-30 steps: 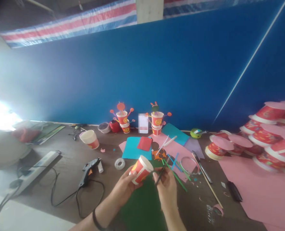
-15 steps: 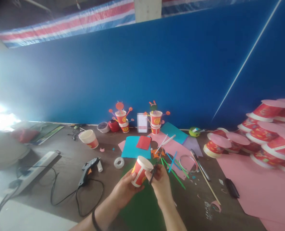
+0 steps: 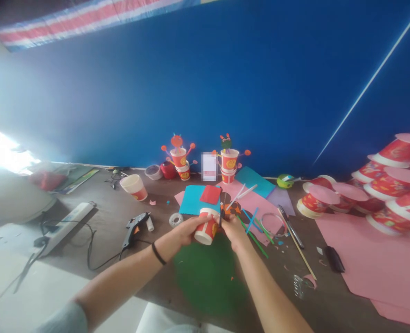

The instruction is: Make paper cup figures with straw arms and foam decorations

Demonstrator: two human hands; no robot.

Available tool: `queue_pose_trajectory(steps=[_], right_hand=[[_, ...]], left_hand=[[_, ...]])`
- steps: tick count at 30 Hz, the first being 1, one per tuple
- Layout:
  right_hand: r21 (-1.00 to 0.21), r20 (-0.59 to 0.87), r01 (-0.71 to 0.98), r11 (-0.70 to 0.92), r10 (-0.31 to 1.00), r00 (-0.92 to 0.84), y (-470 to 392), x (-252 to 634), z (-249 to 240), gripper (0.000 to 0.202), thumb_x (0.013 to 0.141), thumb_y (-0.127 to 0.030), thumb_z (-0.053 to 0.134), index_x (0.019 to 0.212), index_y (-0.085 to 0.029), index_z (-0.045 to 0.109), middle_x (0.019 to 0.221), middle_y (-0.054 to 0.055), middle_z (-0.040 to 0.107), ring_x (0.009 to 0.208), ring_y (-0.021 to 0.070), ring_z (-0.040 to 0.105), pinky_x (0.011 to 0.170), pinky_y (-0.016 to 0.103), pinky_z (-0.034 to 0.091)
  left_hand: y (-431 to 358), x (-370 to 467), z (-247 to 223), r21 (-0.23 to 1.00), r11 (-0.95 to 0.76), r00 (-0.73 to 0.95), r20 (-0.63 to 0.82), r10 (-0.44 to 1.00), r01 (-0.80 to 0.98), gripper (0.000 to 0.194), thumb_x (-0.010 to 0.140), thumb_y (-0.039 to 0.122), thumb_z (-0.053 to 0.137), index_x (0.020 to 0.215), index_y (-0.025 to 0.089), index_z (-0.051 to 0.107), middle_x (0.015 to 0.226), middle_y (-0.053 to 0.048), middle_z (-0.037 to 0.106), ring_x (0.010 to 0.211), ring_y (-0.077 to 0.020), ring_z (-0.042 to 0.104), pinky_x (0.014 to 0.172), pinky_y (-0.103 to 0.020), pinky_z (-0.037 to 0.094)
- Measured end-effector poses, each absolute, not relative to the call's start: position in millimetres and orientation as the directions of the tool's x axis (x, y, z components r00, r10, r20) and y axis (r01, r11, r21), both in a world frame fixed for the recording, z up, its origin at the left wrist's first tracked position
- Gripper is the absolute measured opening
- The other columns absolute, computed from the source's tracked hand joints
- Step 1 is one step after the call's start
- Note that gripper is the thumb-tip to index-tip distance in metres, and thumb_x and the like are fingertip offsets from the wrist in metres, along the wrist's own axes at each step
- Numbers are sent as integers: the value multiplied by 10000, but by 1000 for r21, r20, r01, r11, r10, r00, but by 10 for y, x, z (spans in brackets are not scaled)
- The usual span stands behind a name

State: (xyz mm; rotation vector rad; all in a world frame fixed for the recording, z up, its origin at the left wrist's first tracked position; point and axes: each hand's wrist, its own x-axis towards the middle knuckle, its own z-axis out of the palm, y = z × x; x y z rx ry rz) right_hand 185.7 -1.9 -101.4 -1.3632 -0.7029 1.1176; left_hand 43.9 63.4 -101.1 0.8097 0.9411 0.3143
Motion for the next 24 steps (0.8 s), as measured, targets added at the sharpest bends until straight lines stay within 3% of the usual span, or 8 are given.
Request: queue_pose_trajectory(steps=[7, 16, 24], right_hand=[[-949, -281, -227, -220, 917, 283, 104, 1943, -1027, 310, 530, -325, 790, 748, -165, 638, 623, 6, 676, 566, 189, 631, 504, 289, 477], [-969, -183, -215, -124, 941, 286, -53, 1903, -906, 429, 503, -281, 819, 860, -169, 610, 779, 26, 705, 770, 225, 658, 756, 365, 496], [-981, -41, -196, 12, 964, 262, -207, 1764, -836, 431, 587, -259, 790, 944, -195, 557, 947, 61, 695, 880, 242, 655, 790, 358, 500]], left_hand=[[769, 465, -1081, 726, 685, 585, -583, 564, 63, 396, 611, 339, 766, 900, 102, 635, 778, -84, 700, 666, -196, 655, 633, -303, 518], [591, 357, -941, 895, 424, 662, -236, 711, -136, 497, 577, 289, 803, 1005, 104, 633, 878, -95, 703, 760, -211, 656, 722, -308, 502], [492, 250, -917, 948, 256, 649, -75, 757, -189, 495, 660, 325, 758, 1070, 117, 574, 968, -114, 681, 827, -219, 647, 741, -323, 505]])
